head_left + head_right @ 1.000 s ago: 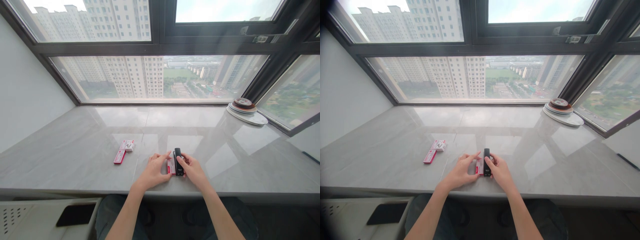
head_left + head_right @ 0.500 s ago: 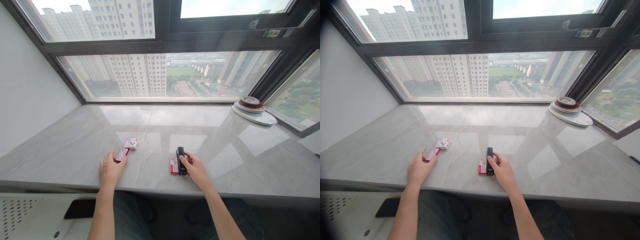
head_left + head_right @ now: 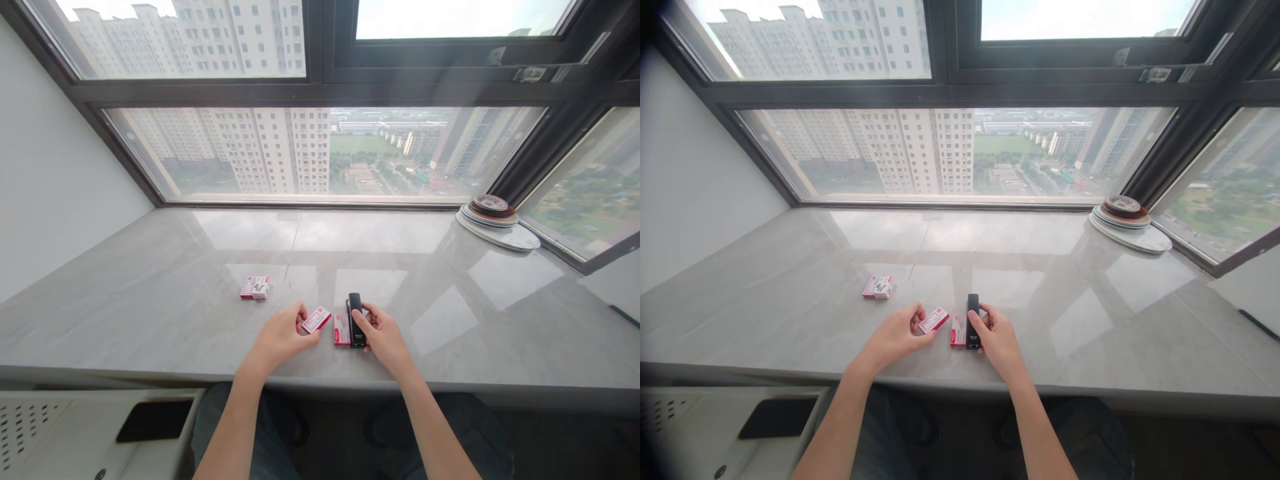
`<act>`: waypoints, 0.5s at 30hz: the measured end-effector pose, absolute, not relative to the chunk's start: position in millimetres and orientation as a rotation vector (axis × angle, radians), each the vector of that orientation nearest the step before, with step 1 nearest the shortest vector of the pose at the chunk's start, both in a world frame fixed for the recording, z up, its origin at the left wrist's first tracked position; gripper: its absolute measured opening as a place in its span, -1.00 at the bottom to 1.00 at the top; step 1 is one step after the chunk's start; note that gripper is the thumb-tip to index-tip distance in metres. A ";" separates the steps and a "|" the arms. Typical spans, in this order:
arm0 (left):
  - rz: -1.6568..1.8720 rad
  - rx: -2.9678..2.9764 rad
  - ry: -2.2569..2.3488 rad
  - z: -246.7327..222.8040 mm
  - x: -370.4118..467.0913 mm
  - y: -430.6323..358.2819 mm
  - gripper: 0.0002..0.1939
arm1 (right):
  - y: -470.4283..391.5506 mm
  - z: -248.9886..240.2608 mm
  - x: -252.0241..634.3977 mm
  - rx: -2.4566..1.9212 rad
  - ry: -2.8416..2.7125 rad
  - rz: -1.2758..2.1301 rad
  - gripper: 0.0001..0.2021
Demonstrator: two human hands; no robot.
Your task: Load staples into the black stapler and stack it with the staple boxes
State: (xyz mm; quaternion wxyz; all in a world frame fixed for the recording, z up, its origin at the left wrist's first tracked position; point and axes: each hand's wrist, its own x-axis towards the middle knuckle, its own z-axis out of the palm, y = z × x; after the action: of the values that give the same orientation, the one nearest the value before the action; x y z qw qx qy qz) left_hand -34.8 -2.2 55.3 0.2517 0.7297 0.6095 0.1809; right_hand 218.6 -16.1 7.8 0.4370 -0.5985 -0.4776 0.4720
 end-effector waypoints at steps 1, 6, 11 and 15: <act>0.529 1.998 1.651 54.5 -24.1 -0.8 -0.69 | -16.1 8.3 218.6 -1.486 -1.189 1.173 -0.39; 0.582 2.081 1.519 47.1 13.2 -8.1 -0.33 | -15.4 7.4 219.2 -1.472 -1.198 1.173 -0.38; 0.528 2.122 1.400 47.8 12.2 -10.6 -0.23 | -14.9 4.6 220.0 -1.471 -1.212 1.161 -0.38; 0.606 2.270 1.290 53.2 9.3 -0.6 -0.34 | -14.5 5.0 220.3 -1.477 -1.212 1.152 -0.40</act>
State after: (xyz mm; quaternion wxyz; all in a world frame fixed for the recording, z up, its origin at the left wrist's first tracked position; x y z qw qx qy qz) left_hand 9.3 -0.6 53.2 0.2286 0.8245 0.4685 0.2201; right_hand 220.3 -14.5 5.0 0.4398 -0.5946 -0.4879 0.4637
